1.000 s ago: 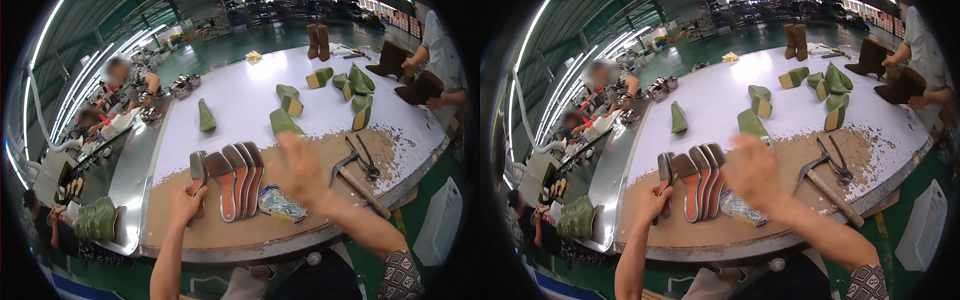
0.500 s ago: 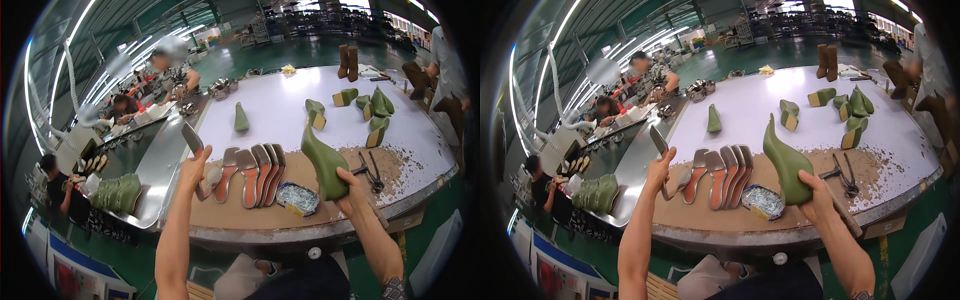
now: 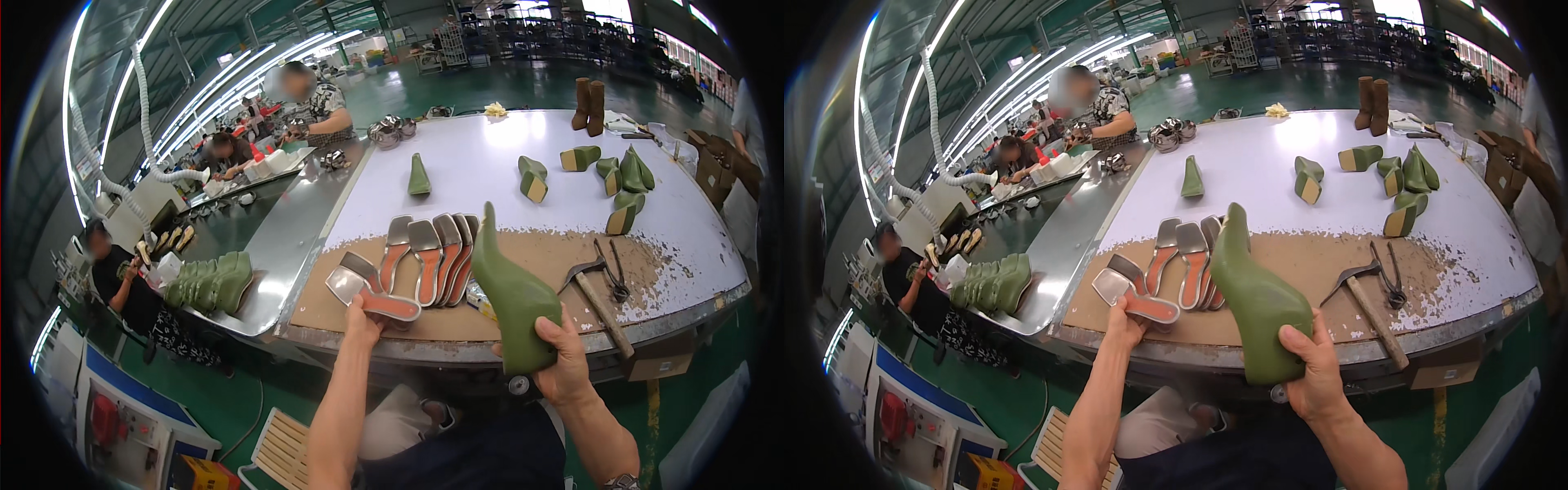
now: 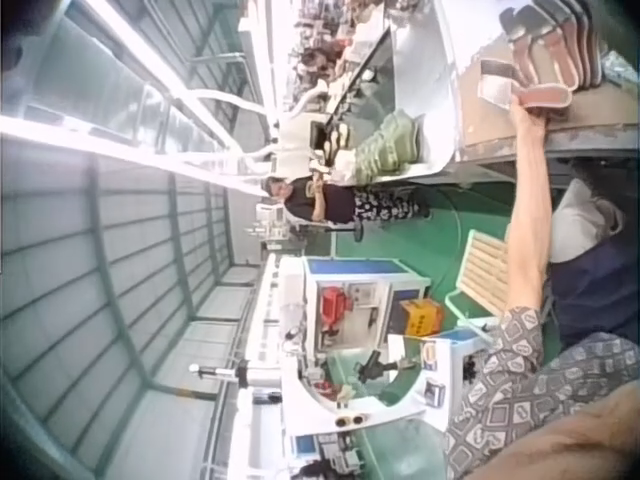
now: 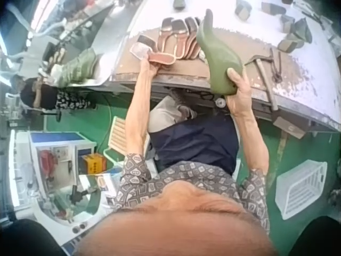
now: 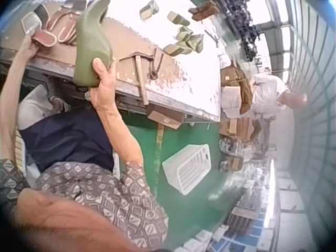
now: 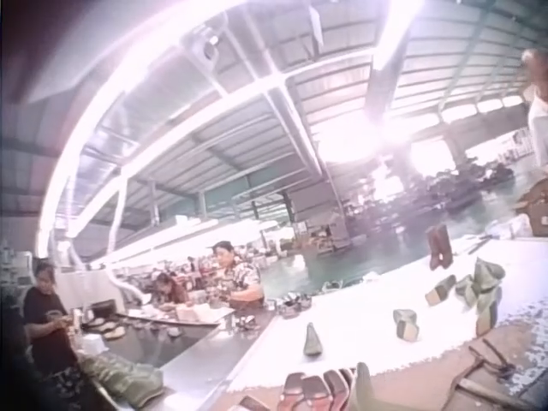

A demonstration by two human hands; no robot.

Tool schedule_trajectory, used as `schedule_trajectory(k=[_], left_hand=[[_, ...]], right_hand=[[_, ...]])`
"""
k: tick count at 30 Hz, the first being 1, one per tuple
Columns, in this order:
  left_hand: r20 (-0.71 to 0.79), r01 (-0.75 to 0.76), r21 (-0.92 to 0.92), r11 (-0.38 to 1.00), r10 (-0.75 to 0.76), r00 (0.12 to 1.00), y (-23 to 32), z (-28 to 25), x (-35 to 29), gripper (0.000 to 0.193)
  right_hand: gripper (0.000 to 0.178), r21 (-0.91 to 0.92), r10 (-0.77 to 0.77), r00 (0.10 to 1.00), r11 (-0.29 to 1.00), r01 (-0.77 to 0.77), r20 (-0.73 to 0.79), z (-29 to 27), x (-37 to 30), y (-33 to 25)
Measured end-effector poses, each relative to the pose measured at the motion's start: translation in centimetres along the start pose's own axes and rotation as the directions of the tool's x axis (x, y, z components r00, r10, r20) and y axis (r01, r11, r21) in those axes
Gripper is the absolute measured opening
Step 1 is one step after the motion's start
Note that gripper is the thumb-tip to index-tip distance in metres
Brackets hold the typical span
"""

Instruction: Assembling and hammering shoe outsoles onto shoe lasts.

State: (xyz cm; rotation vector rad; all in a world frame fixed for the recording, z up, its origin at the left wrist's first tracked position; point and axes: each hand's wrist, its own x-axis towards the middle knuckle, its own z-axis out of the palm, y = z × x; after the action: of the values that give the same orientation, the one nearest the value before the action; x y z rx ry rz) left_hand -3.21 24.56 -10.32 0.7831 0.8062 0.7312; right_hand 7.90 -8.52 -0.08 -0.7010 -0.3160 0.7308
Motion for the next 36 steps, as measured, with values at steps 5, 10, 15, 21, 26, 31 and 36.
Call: schedule_trajectory(k=[5,10,15,21,26,31,36], left_hand=[[0.175,0.115,-0.132,0.985,-0.091,0.980,2.1,1.3,-2.7,0.039],[0.154,-0.340,0.188,0.921,0.314,0.937,1.2,4.4,-7.9,0.037],[0.507,-0.205,-0.200,0.958,0.280,0.815,0.5,11.7,-18.2,0.070],[0.431,0.076,-0.437,0.896,0.135,0.892,-2.7,13.7,-16.7,0.052],[0.583,0.106,-0.270,0.957,0.075,0.809,-3.1,13.3,-18.4,0.053],[0.426,-0.435,-0.386,0.814,0.575,0.698,-0.9,15.7,-19.5,0.058],[0.404,-0.298,0.092,0.950,0.238,0.883,-0.9,10.6,-17.3,0.048]], right_hand=[[0.045,0.025,0.082,0.997,0.996,-0.082,0.007,1.0,0.1,3.0],[0.048,-0.091,-0.014,0.995,0.996,0.022,0.095,2.6,-0.8,3.6],[0.053,-0.717,-0.362,0.857,0.476,0.509,0.368,4.6,-1.0,3.3],[0.053,-0.711,-0.207,0.681,-0.222,0.667,0.703,2.1,-1.9,-0.9],[0.087,-0.626,0.243,0.912,0.780,0.018,0.330,-0.9,-1.6,-0.5],[0.068,-0.730,0.023,0.939,0.635,0.251,0.343,-3.9,-3.0,-1.9],[0.061,-0.803,-0.120,0.806,0.089,0.590,0.579,-8.2,-2.6,-0.6]])
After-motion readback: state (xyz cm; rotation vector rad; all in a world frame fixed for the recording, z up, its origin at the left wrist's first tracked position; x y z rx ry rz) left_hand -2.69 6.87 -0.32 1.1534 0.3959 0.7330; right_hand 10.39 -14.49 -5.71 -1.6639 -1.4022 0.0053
